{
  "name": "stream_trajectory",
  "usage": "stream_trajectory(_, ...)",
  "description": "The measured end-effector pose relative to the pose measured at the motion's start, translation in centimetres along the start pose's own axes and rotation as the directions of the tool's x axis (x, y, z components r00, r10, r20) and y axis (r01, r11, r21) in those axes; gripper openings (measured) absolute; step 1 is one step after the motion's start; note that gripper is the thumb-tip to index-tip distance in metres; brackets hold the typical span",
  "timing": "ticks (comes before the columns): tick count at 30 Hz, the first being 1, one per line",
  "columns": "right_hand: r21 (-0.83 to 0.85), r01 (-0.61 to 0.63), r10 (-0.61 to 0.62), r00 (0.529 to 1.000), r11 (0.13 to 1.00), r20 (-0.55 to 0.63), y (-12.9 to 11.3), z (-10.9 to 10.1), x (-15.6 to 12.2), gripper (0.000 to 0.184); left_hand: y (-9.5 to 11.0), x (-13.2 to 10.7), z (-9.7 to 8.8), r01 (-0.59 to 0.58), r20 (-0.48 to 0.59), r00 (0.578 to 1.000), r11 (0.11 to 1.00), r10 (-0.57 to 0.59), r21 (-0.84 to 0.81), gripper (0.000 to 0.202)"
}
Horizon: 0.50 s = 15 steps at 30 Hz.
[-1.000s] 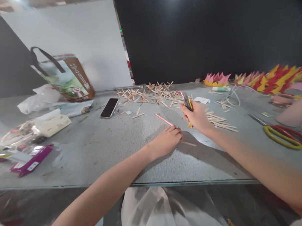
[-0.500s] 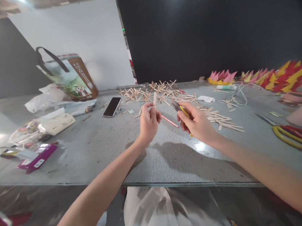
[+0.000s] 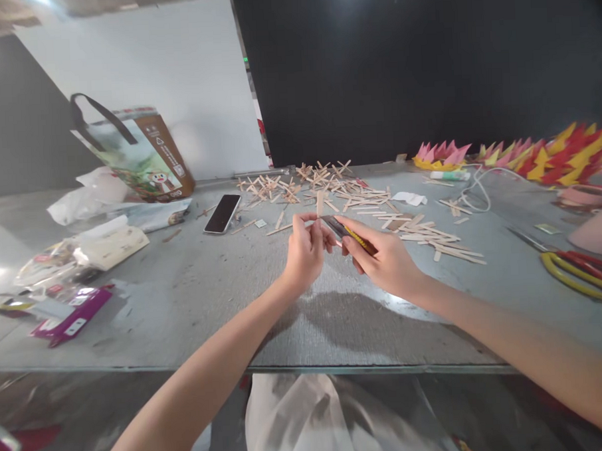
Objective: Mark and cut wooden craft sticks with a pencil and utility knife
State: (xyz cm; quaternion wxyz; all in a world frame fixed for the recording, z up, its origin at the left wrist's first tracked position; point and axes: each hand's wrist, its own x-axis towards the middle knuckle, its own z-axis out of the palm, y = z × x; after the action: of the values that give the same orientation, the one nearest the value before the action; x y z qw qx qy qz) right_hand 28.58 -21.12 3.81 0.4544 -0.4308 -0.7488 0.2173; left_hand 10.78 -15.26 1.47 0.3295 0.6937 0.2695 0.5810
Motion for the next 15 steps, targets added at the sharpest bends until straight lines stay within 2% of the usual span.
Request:
stream_trajectory(8,-0.047,0.010,-0.010,1.000,0.999,-0.004,0.03,0.03,-0.02,0.052,0.12,-0.16,0.06,0.001,-0.008,1.000,0.999,-0.001,0.050,0.019)
stream_trajectory(15,-0.109,0.025,-0.027,0.999,0.994,-0.018,-0.62,0.30,-0.07,0.052,-0.63,-0.21,-0.21,-0.030,-0.012,0.999,0.972,0.033,0.234,0.013)
